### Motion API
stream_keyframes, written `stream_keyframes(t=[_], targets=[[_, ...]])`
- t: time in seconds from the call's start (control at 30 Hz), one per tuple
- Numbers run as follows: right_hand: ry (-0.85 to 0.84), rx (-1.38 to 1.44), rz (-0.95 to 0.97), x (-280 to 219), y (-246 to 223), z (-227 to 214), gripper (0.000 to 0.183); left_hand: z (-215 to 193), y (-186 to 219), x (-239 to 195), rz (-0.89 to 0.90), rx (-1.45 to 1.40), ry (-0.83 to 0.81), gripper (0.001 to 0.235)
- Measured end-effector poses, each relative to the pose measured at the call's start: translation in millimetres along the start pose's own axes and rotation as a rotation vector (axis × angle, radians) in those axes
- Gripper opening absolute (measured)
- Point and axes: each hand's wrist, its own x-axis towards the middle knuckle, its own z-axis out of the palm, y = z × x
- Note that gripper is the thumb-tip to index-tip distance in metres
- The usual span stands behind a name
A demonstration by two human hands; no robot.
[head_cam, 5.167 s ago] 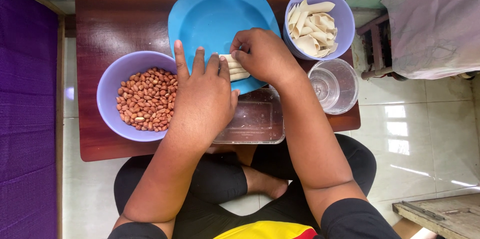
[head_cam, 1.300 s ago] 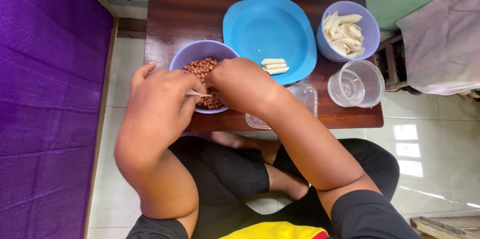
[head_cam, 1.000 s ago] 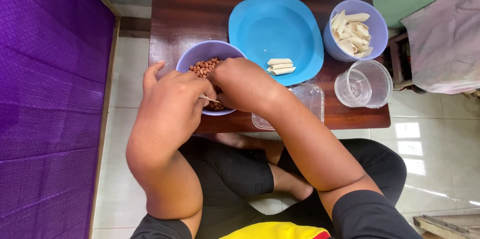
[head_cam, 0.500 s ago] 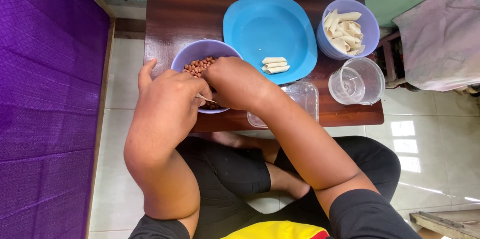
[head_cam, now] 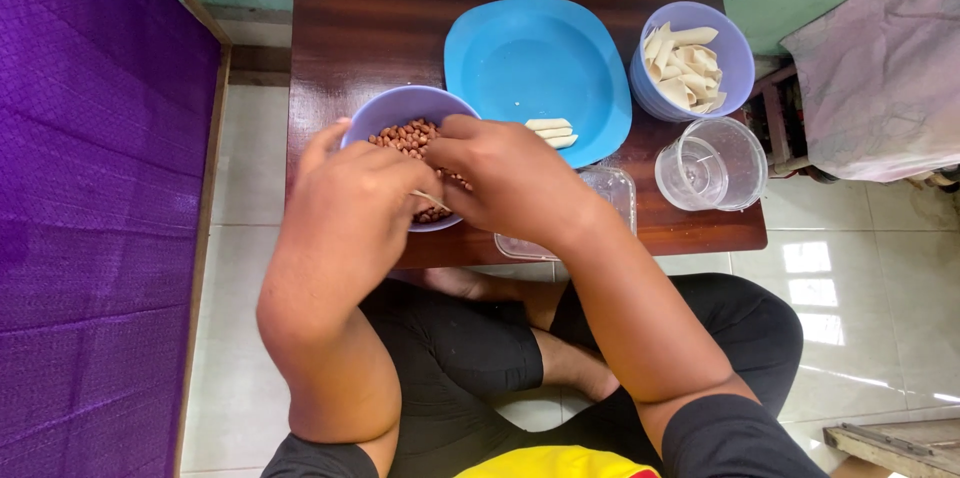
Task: The person sits on the floor and wraps peanuts in small, square dough sheets. They place a peanut on a sheet, fold it into a roll, and dip the edge in water to seal it before placing the finished item on a blue plate.
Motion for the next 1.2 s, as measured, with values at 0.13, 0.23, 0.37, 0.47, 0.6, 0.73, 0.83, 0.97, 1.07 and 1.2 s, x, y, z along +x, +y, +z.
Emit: stream_keyframes(t=[0.13, 0.23, 0.37, 0.47, 0.6, 0.73, 0.83, 0.97, 1.07, 1.2], targets=[[0.086, -0.059, 0.041, -26.2, -6.9, -21.2, 0.016, 7.0, 15.5, 6.8, 0.136, 0.007, 0.068, 0.02], [0.139, -0.079, 0.086, -49.4, -7.9, -31.5, 0.018, 12.2, 32.0, 11.8, 0.237, -0.105, 0.084, 0.017], [0.184, -0.098, 0.213, -79.3, -3.8, -38.6, 0.02, 25.2, 49.0, 17.1, 0.315, -0.166, 0.078, 0.012], [0.188, -0.071, 0.304, -98.6, 1.7, -41.9, 0.02, 37.5, 55.2, 20.0, 0.336, -0.135, 0.067, 0.006], [0.217, -0.085, 0.43, -123.3, 15.1, -43.8, 0.017, 61.2, 60.2, 25.2, 0.394, -0.096, 0.095, 0.007], [0.192, -0.234, 0.412, -148.5, 36.1, -45.6, 0.008, 113.1, 56.3, 28.1, 0.485, -0.044, 0.199, 0.019], [0.198, -0.251, 0.441, -155.7, 35.5, -45.2, 0.006, 136.6, 56.1, 32.1, 0.477, -0.008, 0.208, 0.019], [0.253, -0.247, 0.453, -164.8, 39.3, -32.3, 0.009, 158.5, 48.1, 36.4, 0.462, -0.029, 0.172, 0.017], [0.398, -0.221, 0.466, -173.2, 45.3, -8.6, 0.012, 159.3, 46.4, 38.4, 0.439, 0.014, 0.155, 0.019], [0.726, -0.057, 0.527, -179.1, 49.4, 31.3, 0.015, 152.2, 45.4, 39.1, 0.402, 0.021, 0.112, 0.021]])
